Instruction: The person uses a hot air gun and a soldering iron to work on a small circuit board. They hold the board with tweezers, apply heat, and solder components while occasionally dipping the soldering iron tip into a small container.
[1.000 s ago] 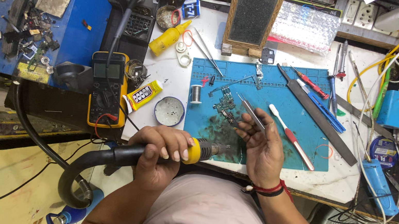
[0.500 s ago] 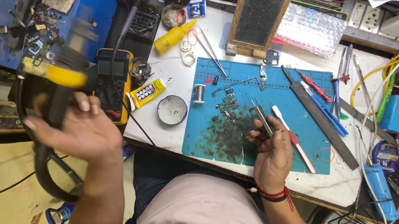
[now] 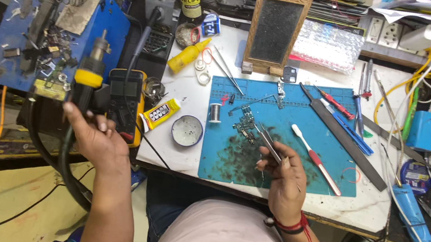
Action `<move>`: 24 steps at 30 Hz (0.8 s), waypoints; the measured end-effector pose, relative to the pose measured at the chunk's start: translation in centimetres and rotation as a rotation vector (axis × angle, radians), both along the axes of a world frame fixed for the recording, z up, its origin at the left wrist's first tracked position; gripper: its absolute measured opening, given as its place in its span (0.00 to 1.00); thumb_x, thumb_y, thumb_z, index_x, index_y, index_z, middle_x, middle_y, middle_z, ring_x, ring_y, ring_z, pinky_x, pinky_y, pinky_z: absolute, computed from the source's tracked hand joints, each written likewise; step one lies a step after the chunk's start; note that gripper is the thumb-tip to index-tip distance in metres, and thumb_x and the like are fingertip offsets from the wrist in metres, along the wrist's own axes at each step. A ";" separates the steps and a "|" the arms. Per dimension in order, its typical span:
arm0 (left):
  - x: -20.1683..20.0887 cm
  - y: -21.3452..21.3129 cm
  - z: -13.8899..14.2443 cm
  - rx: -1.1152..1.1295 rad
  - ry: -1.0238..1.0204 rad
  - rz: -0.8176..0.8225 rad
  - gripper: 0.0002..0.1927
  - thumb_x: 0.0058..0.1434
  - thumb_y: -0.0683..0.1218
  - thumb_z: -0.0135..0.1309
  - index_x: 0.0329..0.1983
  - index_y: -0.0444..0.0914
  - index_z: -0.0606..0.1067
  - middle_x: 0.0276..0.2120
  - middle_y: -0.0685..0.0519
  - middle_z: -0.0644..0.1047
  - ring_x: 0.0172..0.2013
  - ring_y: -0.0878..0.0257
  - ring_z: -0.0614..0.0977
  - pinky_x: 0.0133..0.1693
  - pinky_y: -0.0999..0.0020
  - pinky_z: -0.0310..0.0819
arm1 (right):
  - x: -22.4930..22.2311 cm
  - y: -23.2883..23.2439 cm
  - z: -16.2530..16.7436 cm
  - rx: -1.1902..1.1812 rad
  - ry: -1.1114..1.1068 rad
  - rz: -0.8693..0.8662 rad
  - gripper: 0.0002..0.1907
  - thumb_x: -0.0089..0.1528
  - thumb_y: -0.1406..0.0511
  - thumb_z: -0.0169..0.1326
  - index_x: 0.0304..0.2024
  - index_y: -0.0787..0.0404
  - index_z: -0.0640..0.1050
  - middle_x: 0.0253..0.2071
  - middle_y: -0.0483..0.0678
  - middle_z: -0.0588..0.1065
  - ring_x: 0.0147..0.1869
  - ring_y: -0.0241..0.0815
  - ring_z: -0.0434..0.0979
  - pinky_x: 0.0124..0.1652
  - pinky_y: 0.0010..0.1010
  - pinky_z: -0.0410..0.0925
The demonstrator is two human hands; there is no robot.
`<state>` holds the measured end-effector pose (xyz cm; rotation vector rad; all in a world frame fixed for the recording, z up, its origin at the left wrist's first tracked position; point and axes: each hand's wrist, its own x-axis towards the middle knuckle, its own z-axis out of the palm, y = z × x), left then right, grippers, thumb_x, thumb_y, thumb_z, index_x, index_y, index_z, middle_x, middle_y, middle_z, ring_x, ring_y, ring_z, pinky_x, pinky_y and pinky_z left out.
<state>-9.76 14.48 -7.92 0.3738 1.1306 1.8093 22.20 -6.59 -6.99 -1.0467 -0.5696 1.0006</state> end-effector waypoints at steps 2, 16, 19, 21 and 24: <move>-0.5 -0.7 -0.6 0.051 -0.132 -0.058 0.25 0.68 0.66 0.56 0.38 0.40 0.71 0.28 0.58 0.70 0.23 0.69 0.68 0.23 0.74 0.58 | -0.4 -0.2 0.8 -0.007 -0.064 -0.009 0.23 0.74 0.57 0.44 0.63 0.70 0.70 0.56 0.61 0.77 0.49 0.45 0.79 0.53 0.38 0.71; -1.4 -4.0 -1.7 -0.019 -0.567 -0.387 0.41 0.64 0.77 0.39 0.40 0.36 0.77 0.25 0.53 0.73 0.19 0.66 0.71 0.20 0.75 0.62 | -0.4 0.6 4.8 0.353 -1.165 -0.112 0.17 0.68 0.66 0.50 0.58 0.62 0.68 0.52 0.61 0.75 0.57 0.54 0.76 0.60 0.45 0.67; 1.4 -6.0 -1.9 0.009 -0.274 -0.426 0.27 0.72 0.66 0.43 0.40 0.39 0.75 0.26 0.53 0.72 0.20 0.66 0.71 0.22 0.73 0.64 | -0.3 0.8 4.2 0.210 -0.968 -0.071 0.13 0.70 0.69 0.47 0.57 0.62 0.72 0.46 0.57 0.80 0.49 0.48 0.80 0.52 0.36 0.72; 4.8 -8.0 -1.9 0.144 0.055 -0.473 0.14 0.75 0.55 0.50 0.39 0.41 0.73 0.29 0.53 0.72 0.23 0.66 0.71 0.24 0.71 0.66 | -0.2 0.9 3.9 0.119 -0.833 -0.055 0.15 0.70 0.69 0.48 0.58 0.64 0.72 0.44 0.55 0.81 0.46 0.45 0.82 0.48 0.32 0.73; 9.6 -11.2 -0.3 0.199 0.214 -0.722 0.04 0.70 0.43 0.55 0.46 0.39 0.74 0.34 0.54 0.73 0.29 0.70 0.70 0.30 0.72 0.66 | -0.4 1.4 4.1 0.003 -0.810 -0.073 0.16 0.67 0.70 0.52 0.57 0.68 0.72 0.43 0.53 0.81 0.43 0.43 0.82 0.45 0.30 0.73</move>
